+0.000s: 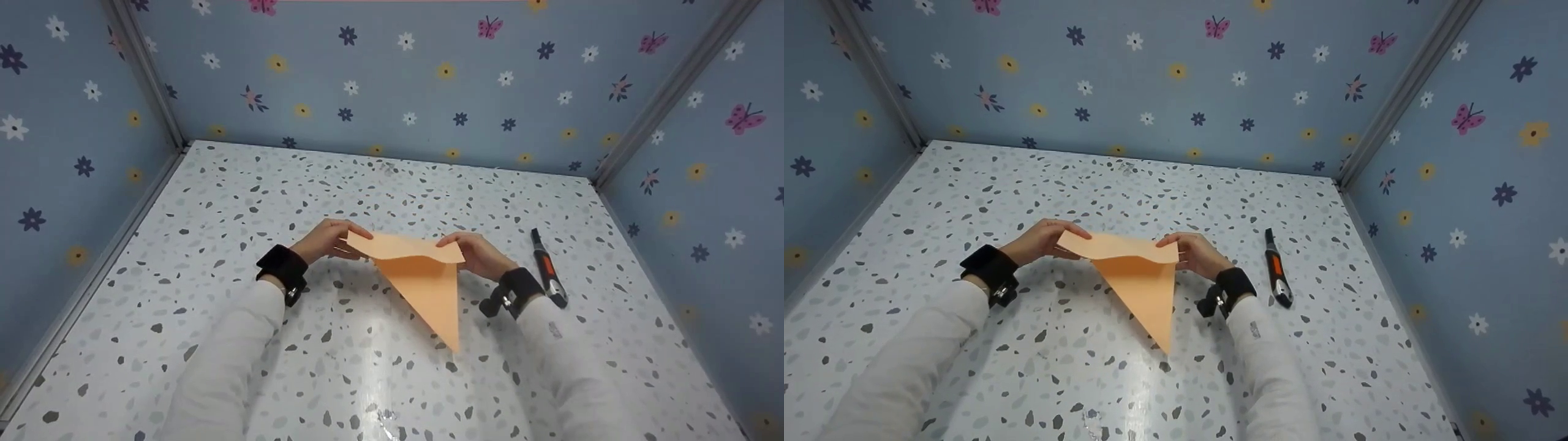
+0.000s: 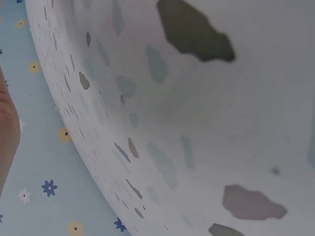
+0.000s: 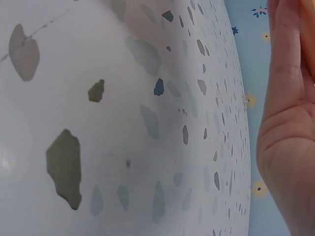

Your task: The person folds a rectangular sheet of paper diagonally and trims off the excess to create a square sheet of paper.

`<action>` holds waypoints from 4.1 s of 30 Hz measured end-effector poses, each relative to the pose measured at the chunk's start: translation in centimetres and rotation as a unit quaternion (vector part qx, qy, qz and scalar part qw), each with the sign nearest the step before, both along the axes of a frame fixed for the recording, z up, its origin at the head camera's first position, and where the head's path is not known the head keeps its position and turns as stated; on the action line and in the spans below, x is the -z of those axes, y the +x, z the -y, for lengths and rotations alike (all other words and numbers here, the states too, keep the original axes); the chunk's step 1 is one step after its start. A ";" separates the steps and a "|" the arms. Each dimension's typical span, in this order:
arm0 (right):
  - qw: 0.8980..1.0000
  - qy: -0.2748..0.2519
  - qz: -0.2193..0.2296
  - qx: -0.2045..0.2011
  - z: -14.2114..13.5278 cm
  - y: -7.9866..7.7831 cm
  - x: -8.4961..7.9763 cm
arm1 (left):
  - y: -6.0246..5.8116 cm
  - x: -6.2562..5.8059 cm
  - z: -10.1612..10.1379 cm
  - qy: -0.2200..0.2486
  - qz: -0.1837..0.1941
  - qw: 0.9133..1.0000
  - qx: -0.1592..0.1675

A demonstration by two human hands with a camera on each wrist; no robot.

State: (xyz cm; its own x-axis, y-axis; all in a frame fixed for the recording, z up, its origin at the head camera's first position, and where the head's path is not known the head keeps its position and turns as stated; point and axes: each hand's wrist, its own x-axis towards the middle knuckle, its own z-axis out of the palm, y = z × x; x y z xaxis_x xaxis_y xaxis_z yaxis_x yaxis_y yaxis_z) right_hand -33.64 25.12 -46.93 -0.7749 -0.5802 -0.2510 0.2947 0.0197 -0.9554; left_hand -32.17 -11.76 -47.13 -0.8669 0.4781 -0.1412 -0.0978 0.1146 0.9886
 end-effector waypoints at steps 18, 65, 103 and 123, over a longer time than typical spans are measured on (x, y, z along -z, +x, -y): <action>0.987 0.118 -0.084 0.067 1.5 0.2 0.6 | 0.0 0.6 -1.7 -0.084 -0.054 0.989 -0.106; 0.969 0.222 -0.109 0.002 3.3 0.1 0.1 | -0.9 -1.5 -5.8 -0.265 -0.098 0.957 0.072; 0.920 0.340 -0.193 -0.007 3.8 0.4 0.5 | -0.8 -0.5 -7.3 -0.398 -0.159 0.903 0.044; 0.850 0.386 -0.357 0.002 4.7 0.9 1.8 | 0.6 1.3 -8.8 -0.477 -0.308 0.823 0.001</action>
State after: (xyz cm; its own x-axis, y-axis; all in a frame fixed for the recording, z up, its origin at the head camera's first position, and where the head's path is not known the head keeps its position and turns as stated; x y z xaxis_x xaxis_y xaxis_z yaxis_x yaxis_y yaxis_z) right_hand -32.69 20.42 -48.73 -0.8917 -0.4522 -0.0202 -0.3534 0.7233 -0.5933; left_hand -31.61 -2.96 -48.43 -0.9142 0.4050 0.0125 0.3885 0.8675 0.3107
